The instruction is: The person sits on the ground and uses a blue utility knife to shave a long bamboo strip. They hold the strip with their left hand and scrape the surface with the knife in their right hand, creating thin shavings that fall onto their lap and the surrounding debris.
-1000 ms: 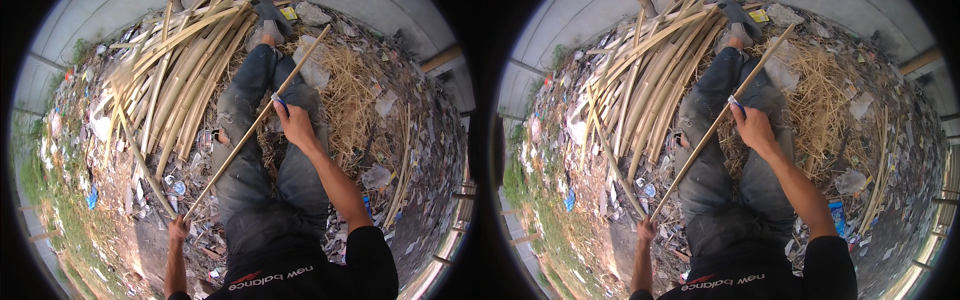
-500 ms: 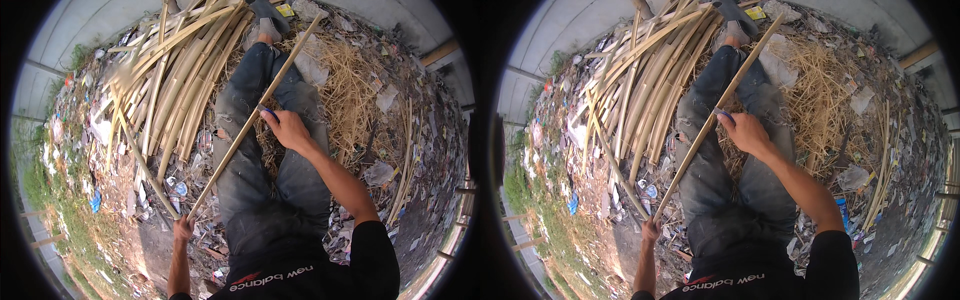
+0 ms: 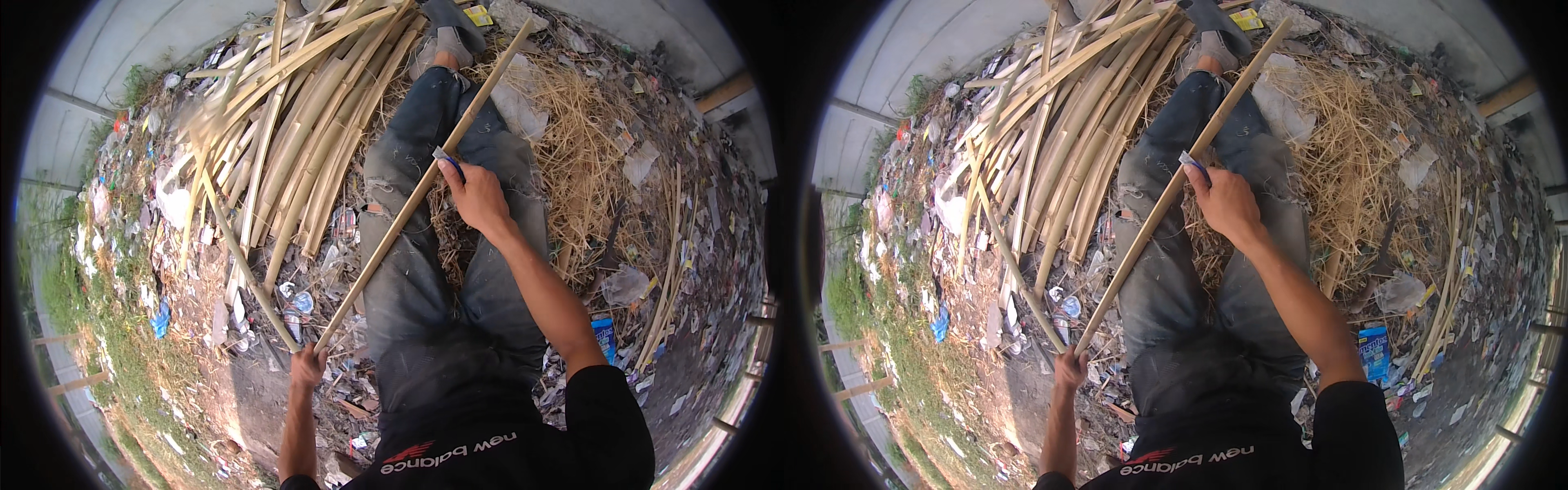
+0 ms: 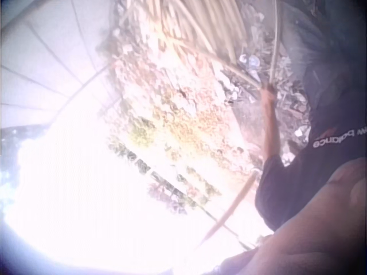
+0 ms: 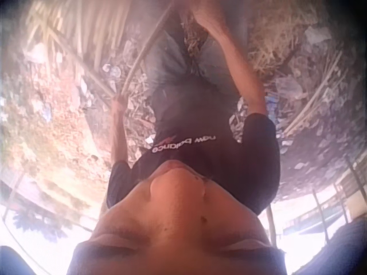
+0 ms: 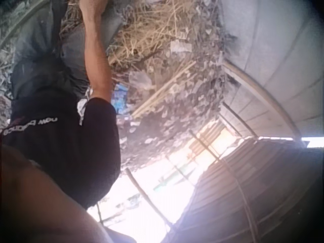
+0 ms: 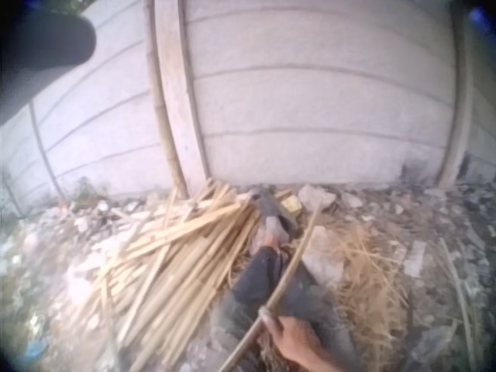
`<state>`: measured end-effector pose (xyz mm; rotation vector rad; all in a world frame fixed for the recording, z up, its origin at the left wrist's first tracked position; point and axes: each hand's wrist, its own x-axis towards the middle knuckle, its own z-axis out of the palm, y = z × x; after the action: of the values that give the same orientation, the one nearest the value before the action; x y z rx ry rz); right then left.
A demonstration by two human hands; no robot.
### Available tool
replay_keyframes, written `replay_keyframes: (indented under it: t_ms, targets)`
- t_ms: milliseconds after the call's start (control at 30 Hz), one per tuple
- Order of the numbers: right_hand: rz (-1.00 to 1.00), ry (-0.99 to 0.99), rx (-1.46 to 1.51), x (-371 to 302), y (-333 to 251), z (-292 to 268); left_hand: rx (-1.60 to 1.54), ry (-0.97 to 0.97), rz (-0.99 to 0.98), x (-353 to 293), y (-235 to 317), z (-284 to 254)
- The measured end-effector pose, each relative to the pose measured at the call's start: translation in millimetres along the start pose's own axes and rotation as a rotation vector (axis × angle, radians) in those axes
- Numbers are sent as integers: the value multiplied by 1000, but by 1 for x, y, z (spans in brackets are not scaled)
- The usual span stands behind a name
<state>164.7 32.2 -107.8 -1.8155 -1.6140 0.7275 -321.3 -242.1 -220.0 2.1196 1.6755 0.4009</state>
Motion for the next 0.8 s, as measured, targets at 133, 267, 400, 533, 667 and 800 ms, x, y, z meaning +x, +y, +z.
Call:
replay_keyframes:
  t_ms: [133, 267, 400, 533, 667, 800]
  targets:
    - [-105, -173, -88, -48, -7, 30, 24, -58, -25, 14, 12, 5]
    - [-112, -275, -98, -71, -26, 39, 23, -6, -91, 15, 28, -5]
    - [34, -101, -11, -16, -8, 8, -47, -99, -170, 27, 43, -10]
    - [-40, -276, -13, -50, -25, 31, -70, -106, -179, 44, 62, -2]
    - [-49, -350, -80, -67, -32, 38, -85, -47, -183, 48, 74, -3]
    - [61, -148, 4, -6, -14, 11, -40, -67, -192, 52, 79, -4]
